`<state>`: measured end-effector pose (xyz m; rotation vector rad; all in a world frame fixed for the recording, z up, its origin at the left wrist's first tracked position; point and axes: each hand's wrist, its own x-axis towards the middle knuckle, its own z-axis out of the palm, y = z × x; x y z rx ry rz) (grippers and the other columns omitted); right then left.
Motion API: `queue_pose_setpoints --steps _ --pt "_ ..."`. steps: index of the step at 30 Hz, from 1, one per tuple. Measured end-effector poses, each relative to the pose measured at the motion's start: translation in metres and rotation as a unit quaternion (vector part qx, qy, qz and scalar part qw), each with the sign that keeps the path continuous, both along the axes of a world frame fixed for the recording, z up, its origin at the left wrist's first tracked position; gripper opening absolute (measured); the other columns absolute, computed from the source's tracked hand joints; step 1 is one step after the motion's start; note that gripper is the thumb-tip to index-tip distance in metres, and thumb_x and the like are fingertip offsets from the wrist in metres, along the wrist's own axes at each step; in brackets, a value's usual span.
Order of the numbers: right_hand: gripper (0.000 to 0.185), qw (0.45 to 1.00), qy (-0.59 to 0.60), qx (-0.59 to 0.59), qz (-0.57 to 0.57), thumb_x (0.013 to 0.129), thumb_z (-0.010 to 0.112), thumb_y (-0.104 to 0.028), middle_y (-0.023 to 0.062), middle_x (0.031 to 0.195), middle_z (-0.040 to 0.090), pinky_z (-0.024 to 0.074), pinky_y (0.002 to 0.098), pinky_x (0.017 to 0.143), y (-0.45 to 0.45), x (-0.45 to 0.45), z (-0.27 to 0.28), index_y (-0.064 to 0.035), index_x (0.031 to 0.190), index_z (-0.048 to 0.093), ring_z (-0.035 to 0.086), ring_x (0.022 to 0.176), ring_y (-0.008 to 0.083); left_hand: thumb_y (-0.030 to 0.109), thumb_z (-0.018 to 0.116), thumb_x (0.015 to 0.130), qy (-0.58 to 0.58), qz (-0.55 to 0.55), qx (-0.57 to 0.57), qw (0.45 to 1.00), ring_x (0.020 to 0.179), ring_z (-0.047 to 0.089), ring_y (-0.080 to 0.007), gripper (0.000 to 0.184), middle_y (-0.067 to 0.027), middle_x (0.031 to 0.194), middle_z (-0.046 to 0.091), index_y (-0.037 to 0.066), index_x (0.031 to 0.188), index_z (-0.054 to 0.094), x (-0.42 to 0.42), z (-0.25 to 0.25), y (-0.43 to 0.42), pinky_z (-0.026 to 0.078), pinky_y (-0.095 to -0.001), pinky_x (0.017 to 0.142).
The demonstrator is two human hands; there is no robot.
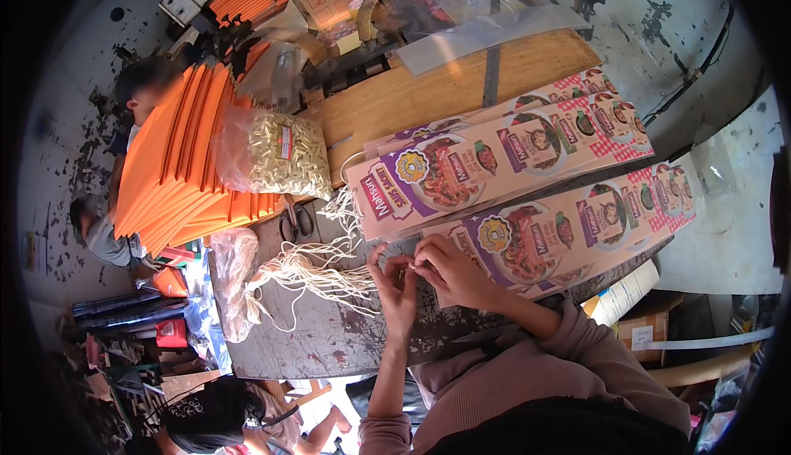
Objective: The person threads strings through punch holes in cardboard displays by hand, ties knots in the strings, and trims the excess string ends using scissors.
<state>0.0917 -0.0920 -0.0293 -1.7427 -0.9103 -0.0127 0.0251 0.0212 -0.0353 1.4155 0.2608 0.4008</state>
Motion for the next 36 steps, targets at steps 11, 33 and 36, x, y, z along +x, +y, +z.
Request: queue_pose_setpoints --steps 11,33,36 --pt "0.01 0.992 0.11 0.056 -0.011 0.073 0.065 -0.003 0.0061 0.09 0.051 0.0408 0.0246 0.06 -0.006 0.005 0.003 -0.0008 0.079 0.058 0.053 0.076 0.0158 -0.003 0.058 0.081 0.075 -0.023 -0.149 0.986 0.09 0.058 -0.0136 0.017 -0.0102 0.097 0.062 -0.002 0.098 0.058 -0.005 -0.007 0.006 0.045 -0.0254 0.083" --pt "0.039 0.994 -0.072 -0.077 -0.021 0.074 0.053 0.003 0.019 0.099 0.049 0.0401 0.0394 0.083 0.002 -0.007 -0.002 0.003 0.111 0.042 0.047 0.098 0.0338 0.0 0.054 0.084 0.093 -0.061 0.012 0.994 0.08 0.059 -0.0122 0.009 -0.01 0.087 0.062 -0.003 0.091 0.05 -0.001 0.008 0.04 0.047 -0.0247 0.075" --pt "0.043 0.996 -0.052 -0.069 -0.015 0.077 0.053 0.002 0.0191 0.102 0.048 0.0415 0.0388 0.082 0.001 -0.007 0.0 0.0017 0.117 0.038 0.049 0.095 0.0331 -0.001 0.058 0.08 0.071 -0.087 0.091 0.99 0.081 0.059 -0.0126 0.021 -0.0092 0.086 0.061 -0.001 0.099 0.05 0.004 0.022 0.033 0.05 -0.0264 0.073"
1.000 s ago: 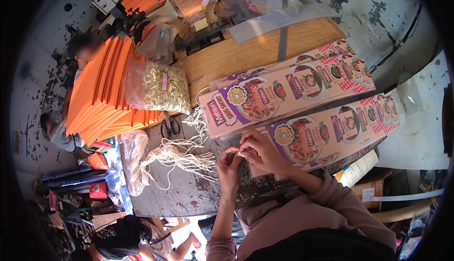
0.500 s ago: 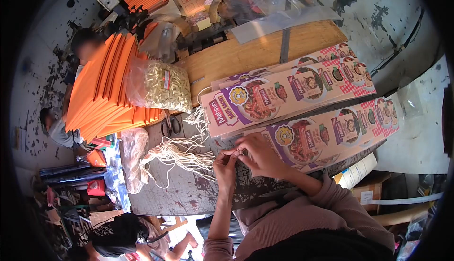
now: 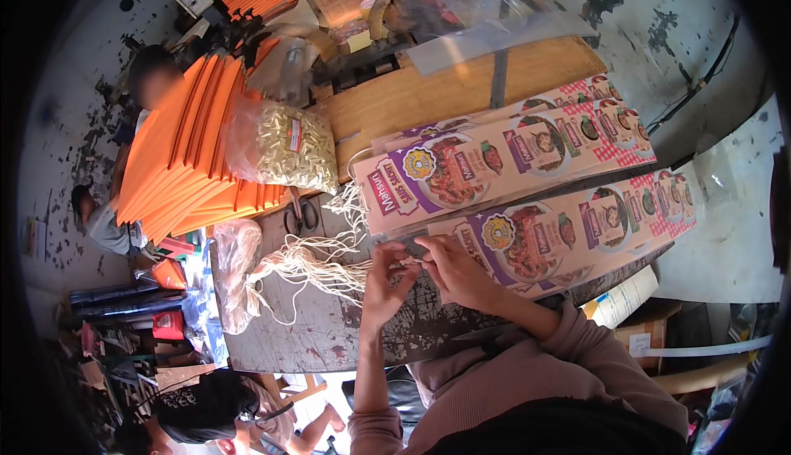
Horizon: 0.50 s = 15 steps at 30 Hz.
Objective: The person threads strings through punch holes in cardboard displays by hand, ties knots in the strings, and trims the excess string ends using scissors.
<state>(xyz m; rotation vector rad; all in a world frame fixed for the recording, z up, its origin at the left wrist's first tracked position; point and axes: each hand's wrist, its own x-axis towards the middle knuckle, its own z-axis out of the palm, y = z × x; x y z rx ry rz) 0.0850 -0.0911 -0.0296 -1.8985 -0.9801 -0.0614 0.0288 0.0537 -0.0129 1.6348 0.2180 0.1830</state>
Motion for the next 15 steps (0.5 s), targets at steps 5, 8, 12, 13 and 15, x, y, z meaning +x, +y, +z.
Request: queue_pose_setpoints --steps 5,8,12,13,15 --pt "0.043 1.0 0.015 -0.008 0.002 0.076 0.052 0.004 0.0191 0.099 0.048 0.0425 0.0396 0.077 -0.001 0.0 -0.001 0.0018 0.116 0.038 0.051 0.087 0.0338 0.0 0.062 0.077 -0.008 -0.074 0.136 0.988 0.072 0.058 -0.0096 0.02 -0.0076 0.081 0.061 -0.001 0.096 0.056 0.007 -0.004 0.004 0.049 -0.0242 0.065" --pt "0.036 1.0 0.008 -0.004 -0.001 0.079 0.049 0.0 0.0194 0.099 0.05 0.0394 0.0404 0.082 0.001 -0.001 -0.003 0.0032 0.113 0.041 0.049 0.094 0.0338 0.0 0.063 0.077 0.056 -0.059 0.132 0.988 0.067 0.055 -0.0067 0.011 -0.0043 0.076 0.06 -0.002 0.087 0.059 0.003 0.004 0.009 0.045 -0.0213 0.061" --pt "0.041 0.99 -0.108 -0.091 -0.008 0.077 0.059 -0.013 0.0165 0.11 0.049 0.0366 0.0409 0.089 0.001 -0.007 0.0 0.0004 0.113 0.043 0.046 0.105 0.0314 -0.001 0.063 0.077 0.051 -0.04 0.047 0.997 0.066 0.052 -0.0041 0.008 -0.0009 0.074 0.06 -0.003 0.083 0.059 0.004 0.024 0.02 0.041 -0.0183 0.058" --pt "0.041 0.99 -0.11 -0.092 -0.012 0.077 0.059 -0.013 0.0165 0.11 0.049 0.0366 0.0409 0.089 -0.003 -0.006 0.009 0.0004 0.113 0.043 0.046 0.105 0.0314 -0.001 0.063 0.076 0.044 -0.033 0.036 0.998 0.066 0.052 -0.0037 0.008 -0.0001 0.074 0.059 -0.003 0.083 0.059 0.006 0.032 0.019 0.04 -0.0178 0.058" --pt "0.047 0.983 -0.162 -0.087 -0.028 0.079 0.058 -0.023 0.0174 0.122 0.044 0.0299 0.0454 0.096 -0.015 -0.008 0.041 -0.0007 0.118 0.042 0.041 0.115 0.0311 -0.003 0.062 0.077 0.01 -0.027 0.028 0.999 0.069 0.051 -0.0043 0.008 -0.0007 0.076 0.058 -0.002 0.084 0.058 0.013 0.055 0.014 0.039 -0.0176 0.061"
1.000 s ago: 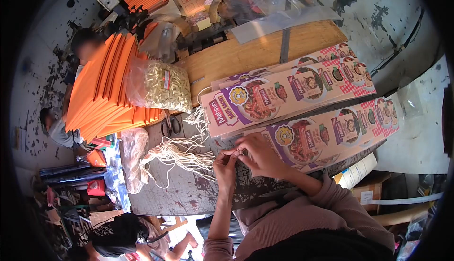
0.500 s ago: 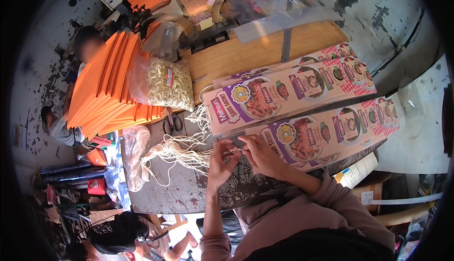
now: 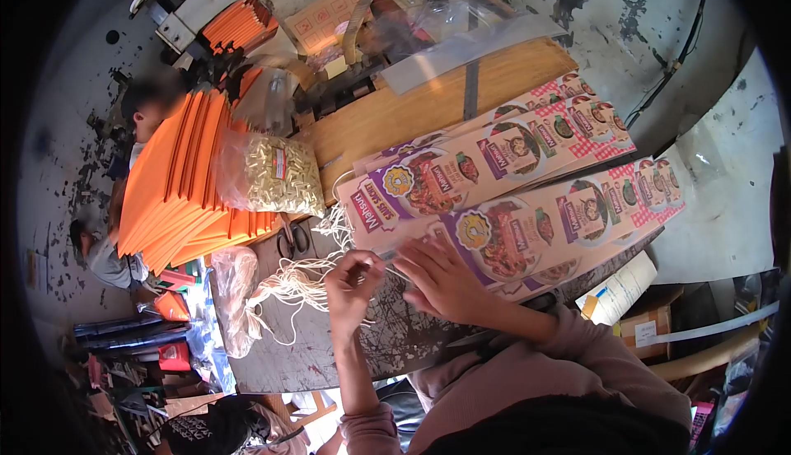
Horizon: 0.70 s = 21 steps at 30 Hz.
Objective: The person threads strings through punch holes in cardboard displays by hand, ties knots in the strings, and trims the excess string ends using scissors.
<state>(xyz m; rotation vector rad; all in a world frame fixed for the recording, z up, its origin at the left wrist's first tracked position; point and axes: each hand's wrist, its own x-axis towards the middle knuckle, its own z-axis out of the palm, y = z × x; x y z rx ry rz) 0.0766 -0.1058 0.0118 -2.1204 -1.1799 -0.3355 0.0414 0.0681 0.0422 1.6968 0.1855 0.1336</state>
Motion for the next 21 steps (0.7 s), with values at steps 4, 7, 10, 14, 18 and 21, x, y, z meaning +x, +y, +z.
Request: queue_pose_setpoints --steps 4,7,10,14,18,21 --pt "0.052 0.993 -0.036 -0.076 -0.078 0.079 0.054 -0.031 0.0176 0.13 0.039 0.0253 0.0498 0.098 -0.04 -0.004 0.016 -0.0021 0.121 0.043 0.04 0.119 0.029 -0.004 0.06 0.077 -0.126 0.037 -0.005 0.991 0.072 0.049 -0.0059 0.009 -0.0017 0.079 0.057 -0.001 0.085 0.056 0.013 0.037 -0.003 0.039 -0.0192 0.066" --pt "0.042 0.971 -0.086 -0.046 -0.218 0.076 0.057 -0.023 0.0159 0.128 0.042 0.0284 0.0473 0.095 -0.078 0.013 0.002 -0.0088 0.116 0.053 0.046 0.114 0.027 -0.003 0.061 0.077 -0.206 0.079 0.023 0.975 0.068 0.047 -0.0057 0.009 -0.0013 0.077 0.056 0.0 0.084 0.055 0.022 0.052 0.001 0.037 -0.0188 0.062" --pt "0.038 0.927 -0.192 -0.081 -0.311 0.074 0.057 -0.019 0.0115 0.125 0.047 0.031 0.0436 0.093 -0.105 0.028 0.021 -0.0153 0.112 0.058 0.048 0.11 0.025 -0.001 0.062 0.077 -0.21 0.118 0.024 0.97 0.063 0.044 -0.0037 0.009 -0.0004 0.076 0.055 0.001 0.084 0.056 0.023 0.057 0.01 0.034 -0.0169 0.058" --pt "0.036 0.918 -0.202 -0.057 -0.336 0.074 0.057 -0.019 0.0021 0.121 0.053 0.0307 0.041 0.093 -0.102 0.05 0.042 -0.0195 0.11 0.06 0.049 0.108 0.023 0.001 0.061 0.079 -0.25 0.129 0.03 0.959 0.06 0.04 -0.0028 0.006 0.0015 0.072 0.053 0.002 0.084 0.056 0.023 0.067 0.006 0.031 -0.0157 0.056" --pt "0.047 0.933 -0.23 -0.076 -0.267 0.072 0.059 -0.024 0.0048 0.127 0.047 0.0302 0.0444 0.094 -0.076 0.093 0.034 -0.0211 0.119 0.053 0.043 0.115 0.0241 0.007 0.057 0.084 -0.207 0.236 0.129 0.941 0.069 0.046 -0.0052 0.014 -0.001 0.08 0.055 0.0 0.095 0.057 0.034 0.06 0.032 0.037 -0.0195 0.058" --pt "0.054 0.957 -0.17 -0.132 -0.196 0.074 0.06 -0.031 0.0095 0.132 0.04 0.0301 0.0489 0.094 -0.063 0.093 0.021 -0.0208 0.125 0.047 0.039 0.118 0.0267 0.007 0.056 0.084 -0.174 0.233 0.23 0.929 0.089 0.054 -0.0176 0.026 -0.0099 0.099 0.058 -0.001 0.108 0.052 0.033 0.02 0.051 0.045 -0.0279 0.075"
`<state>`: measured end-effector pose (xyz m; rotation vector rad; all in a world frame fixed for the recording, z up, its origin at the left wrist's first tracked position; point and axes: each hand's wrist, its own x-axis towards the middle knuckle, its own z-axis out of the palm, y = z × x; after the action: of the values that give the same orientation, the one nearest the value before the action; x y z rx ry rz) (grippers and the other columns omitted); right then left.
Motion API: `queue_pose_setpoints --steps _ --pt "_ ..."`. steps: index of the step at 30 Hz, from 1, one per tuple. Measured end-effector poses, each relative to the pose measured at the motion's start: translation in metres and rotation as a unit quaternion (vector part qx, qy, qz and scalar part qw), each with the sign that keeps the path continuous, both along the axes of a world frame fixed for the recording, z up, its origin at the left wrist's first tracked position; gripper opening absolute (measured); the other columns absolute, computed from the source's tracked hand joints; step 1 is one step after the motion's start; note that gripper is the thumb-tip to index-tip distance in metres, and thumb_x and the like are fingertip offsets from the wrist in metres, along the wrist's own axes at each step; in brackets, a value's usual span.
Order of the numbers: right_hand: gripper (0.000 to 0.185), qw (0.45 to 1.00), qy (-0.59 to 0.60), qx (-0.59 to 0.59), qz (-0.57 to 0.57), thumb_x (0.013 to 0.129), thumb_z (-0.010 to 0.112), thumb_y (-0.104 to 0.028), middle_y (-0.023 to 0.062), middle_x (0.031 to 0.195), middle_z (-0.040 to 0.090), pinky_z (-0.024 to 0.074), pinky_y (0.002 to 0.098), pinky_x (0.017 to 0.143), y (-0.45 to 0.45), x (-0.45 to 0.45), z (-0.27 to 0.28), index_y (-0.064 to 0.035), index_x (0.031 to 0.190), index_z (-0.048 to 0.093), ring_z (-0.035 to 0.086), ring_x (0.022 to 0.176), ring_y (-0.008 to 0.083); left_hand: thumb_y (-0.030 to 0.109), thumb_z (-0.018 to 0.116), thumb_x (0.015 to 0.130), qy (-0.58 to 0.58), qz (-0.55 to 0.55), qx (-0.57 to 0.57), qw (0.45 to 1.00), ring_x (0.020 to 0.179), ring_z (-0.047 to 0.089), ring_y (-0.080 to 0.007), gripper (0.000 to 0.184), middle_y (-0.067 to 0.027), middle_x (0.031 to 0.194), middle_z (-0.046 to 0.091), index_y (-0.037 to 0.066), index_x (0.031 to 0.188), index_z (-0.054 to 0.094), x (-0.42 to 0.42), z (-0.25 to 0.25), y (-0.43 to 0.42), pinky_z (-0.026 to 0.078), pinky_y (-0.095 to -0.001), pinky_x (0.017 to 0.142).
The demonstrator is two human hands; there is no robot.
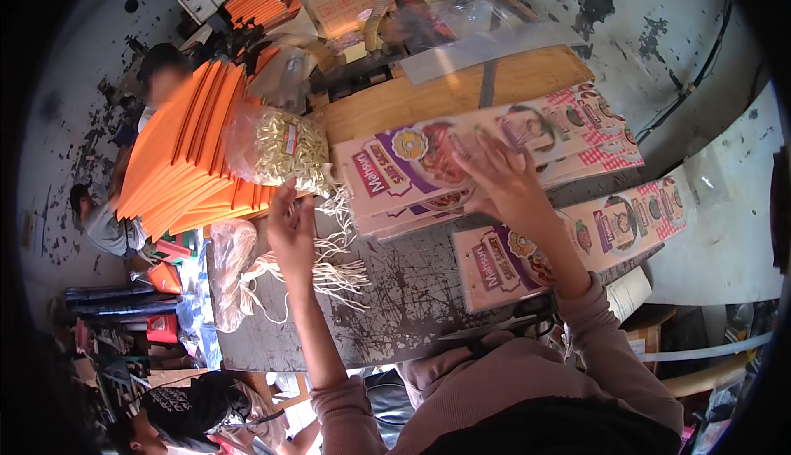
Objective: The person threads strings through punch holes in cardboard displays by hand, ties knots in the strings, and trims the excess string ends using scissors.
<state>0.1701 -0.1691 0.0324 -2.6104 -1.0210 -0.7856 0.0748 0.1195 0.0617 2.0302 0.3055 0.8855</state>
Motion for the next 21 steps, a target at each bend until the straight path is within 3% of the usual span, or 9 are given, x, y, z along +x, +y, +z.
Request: queue_pose_setpoints --steps 2,5,8,11,18,21 --pt "0.052 0.989 0.125 0.045 0.068 0.079 0.059 -0.033 0.0144 0.132 0.038 0.0292 0.0512 0.094 -0.001 -0.01 -0.003 -0.0157 0.127 0.045 0.038 0.118 0.0325 0.003 0.057 0.08 0.076 0.005 0.076 0.994 0.099 0.054 -0.0198 0.025 -0.0143 0.103 0.057 -0.001 0.105 0.054 -0.02 -0.015 -0.004 0.046 -0.0298 0.075" --pt "0.045 0.97 0.214 0.092 0.069 0.079 0.061 -0.027 0.0128 0.122 0.047 0.033 0.0451 0.092 -0.017 -0.02 -0.004 -0.0121 0.119 0.05 0.044 0.111 0.0324 -0.003 0.056 0.077 0.191 -0.131 0.04 0.972 0.084 0.061 -0.0198 0.021 -0.011 0.093 0.061 0.001 0.098 0.057 -0.052 -0.022 -0.041 0.048 -0.028 0.07" --pt "0.032 0.951 0.288 0.096 0.058 0.078 0.06 -0.022 0.0106 0.109 0.054 0.0369 0.0395 0.089 -0.035 -0.023 -0.018 -0.008 0.106 0.057 0.048 0.102 0.0308 0.001 0.057 0.08 0.222 -0.242 0.007 0.945 0.08 0.063 -0.0202 0.014 -0.0114 0.09 0.062 0.0 0.094 0.058 -0.06 -0.054 -0.062 0.05 -0.0282 0.067" --pt "0.021 0.933 0.338 0.111 0.055 0.078 0.059 -0.018 0.0067 0.099 0.055 0.0373 0.0398 0.087 -0.037 -0.028 -0.037 -0.0066 0.096 0.06 0.048 0.1 0.0264 0.004 0.058 0.081 0.212 -0.255 -0.029 0.943 0.076 0.063 -0.0201 0.015 -0.0109 0.089 0.062 0.0 0.096 0.058 -0.046 -0.062 -0.089 0.051 -0.0277 0.064" --pt "0.02 0.967 0.242 0.055 0.061 0.076 0.057 -0.014 0.0083 0.095 0.055 0.0418 0.0388 0.078 -0.028 -0.047 -0.021 -0.0034 0.093 0.06 0.052 0.089 0.0264 0.009 0.06 0.081 0.22 -0.232 -0.106 0.942 0.071 0.064 -0.0181 0.017 -0.0105 0.084 0.062 -0.001 0.096 0.058 -0.01 -0.09 -0.125 0.05 -0.0266 0.06" --pt "0.017 0.932 0.31 -0.004 0.187 0.072 0.057 -0.011 0.0074 0.091 0.055 0.0441 0.0369 0.073 -0.038 -0.071 -0.015 -0.0046 0.088 0.059 0.053 0.087 0.0271 0.009 0.06 0.08 0.228 -0.217 -0.145 0.938 0.07 0.063 -0.0169 0.017 -0.0098 0.08 0.061 -0.001 0.095 0.058 -0.008 -0.092 -0.126 0.048 -0.0253 0.059"
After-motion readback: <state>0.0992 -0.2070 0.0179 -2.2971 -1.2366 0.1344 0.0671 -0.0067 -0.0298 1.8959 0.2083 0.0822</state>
